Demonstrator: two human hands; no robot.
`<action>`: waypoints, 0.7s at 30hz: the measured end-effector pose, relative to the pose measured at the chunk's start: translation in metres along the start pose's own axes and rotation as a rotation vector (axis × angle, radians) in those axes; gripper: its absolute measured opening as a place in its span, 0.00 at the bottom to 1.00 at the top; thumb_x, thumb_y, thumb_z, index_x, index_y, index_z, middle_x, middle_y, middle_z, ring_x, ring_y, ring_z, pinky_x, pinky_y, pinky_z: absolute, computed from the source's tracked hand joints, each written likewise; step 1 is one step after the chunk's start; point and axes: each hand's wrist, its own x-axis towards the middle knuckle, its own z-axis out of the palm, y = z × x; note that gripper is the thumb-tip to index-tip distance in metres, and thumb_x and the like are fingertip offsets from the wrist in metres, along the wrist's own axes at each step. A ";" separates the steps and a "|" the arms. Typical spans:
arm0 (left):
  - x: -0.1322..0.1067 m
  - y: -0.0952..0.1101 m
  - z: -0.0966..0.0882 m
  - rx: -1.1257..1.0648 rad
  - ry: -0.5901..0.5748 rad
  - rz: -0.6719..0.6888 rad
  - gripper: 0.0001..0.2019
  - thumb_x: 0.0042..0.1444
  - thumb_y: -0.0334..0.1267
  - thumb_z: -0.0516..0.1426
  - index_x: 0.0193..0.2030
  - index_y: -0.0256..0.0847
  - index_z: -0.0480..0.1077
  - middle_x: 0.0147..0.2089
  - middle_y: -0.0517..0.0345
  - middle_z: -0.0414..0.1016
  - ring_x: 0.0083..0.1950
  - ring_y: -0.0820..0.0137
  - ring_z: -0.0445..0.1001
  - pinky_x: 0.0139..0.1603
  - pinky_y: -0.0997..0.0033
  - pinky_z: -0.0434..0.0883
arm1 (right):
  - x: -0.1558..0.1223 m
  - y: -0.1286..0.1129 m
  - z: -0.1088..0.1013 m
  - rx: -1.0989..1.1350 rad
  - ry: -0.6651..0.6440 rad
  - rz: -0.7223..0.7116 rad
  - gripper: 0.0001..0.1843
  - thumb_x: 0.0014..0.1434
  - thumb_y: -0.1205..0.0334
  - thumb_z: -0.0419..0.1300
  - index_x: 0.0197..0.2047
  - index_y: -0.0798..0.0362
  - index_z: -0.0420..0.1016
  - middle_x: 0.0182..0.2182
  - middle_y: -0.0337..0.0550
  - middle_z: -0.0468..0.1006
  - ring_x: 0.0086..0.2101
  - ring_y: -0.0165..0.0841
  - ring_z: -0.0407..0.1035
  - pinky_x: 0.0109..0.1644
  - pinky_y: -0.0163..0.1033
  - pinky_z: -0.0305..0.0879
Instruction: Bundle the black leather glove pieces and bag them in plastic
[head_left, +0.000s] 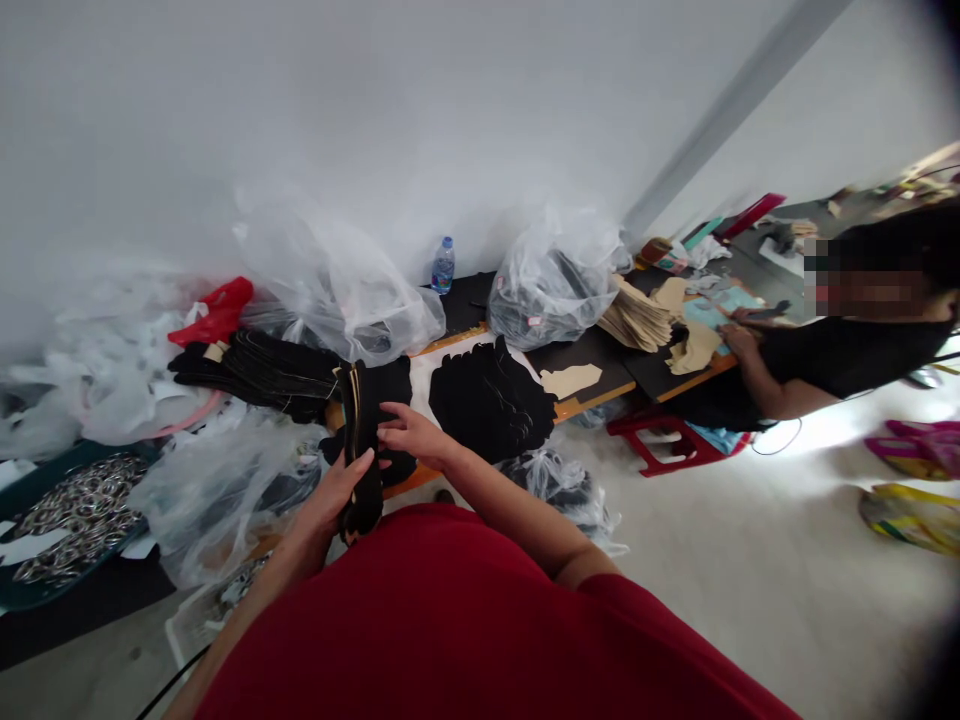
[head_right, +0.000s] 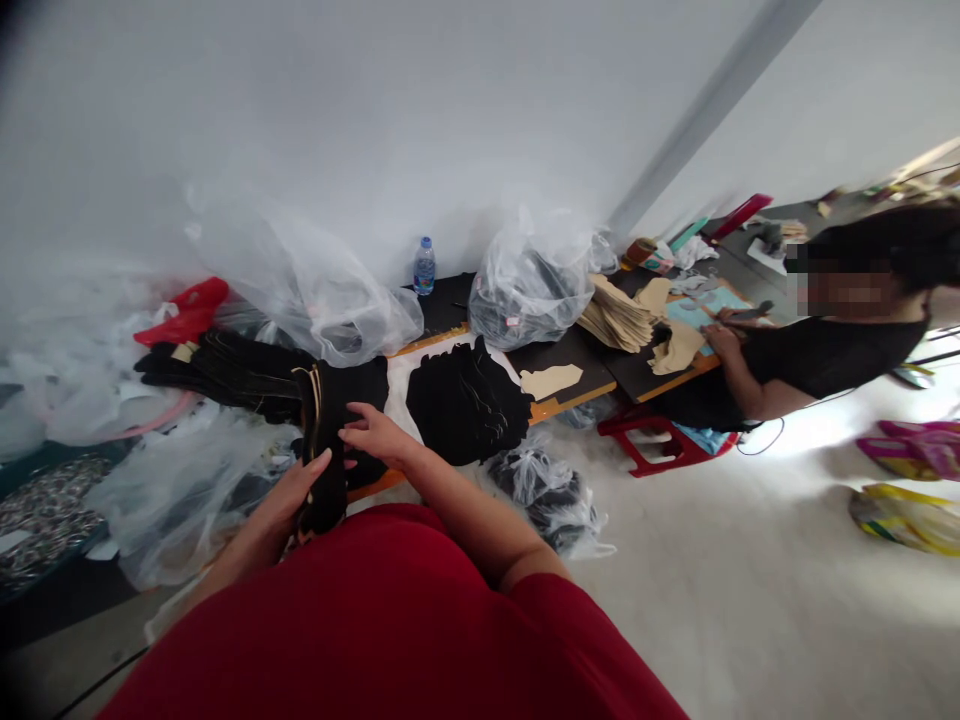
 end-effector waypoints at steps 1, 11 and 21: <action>0.000 0.000 0.003 0.015 0.006 0.018 0.39 0.55 0.59 0.73 0.69 0.42 0.74 0.62 0.39 0.82 0.56 0.54 0.85 0.46 0.63 0.80 | 0.000 0.000 -0.001 -0.007 0.006 0.000 0.47 0.62 0.57 0.76 0.78 0.53 0.63 0.54 0.50 0.82 0.47 0.36 0.81 0.63 0.49 0.78; 0.002 -0.003 0.007 0.062 0.067 0.026 0.46 0.52 0.66 0.72 0.71 0.42 0.71 0.50 0.44 0.87 0.46 0.57 0.86 0.38 0.67 0.77 | 0.004 -0.006 0.002 -0.017 -0.032 0.034 0.48 0.62 0.59 0.76 0.79 0.55 0.59 0.55 0.52 0.82 0.50 0.38 0.80 0.61 0.49 0.79; -0.014 0.002 0.013 0.014 0.137 -0.044 0.45 0.49 0.61 0.74 0.70 0.41 0.72 0.41 0.49 0.87 0.37 0.56 0.85 0.32 0.64 0.75 | -0.005 -0.004 -0.002 0.065 -0.053 0.076 0.42 0.64 0.61 0.73 0.77 0.51 0.63 0.54 0.48 0.83 0.53 0.38 0.80 0.62 0.48 0.80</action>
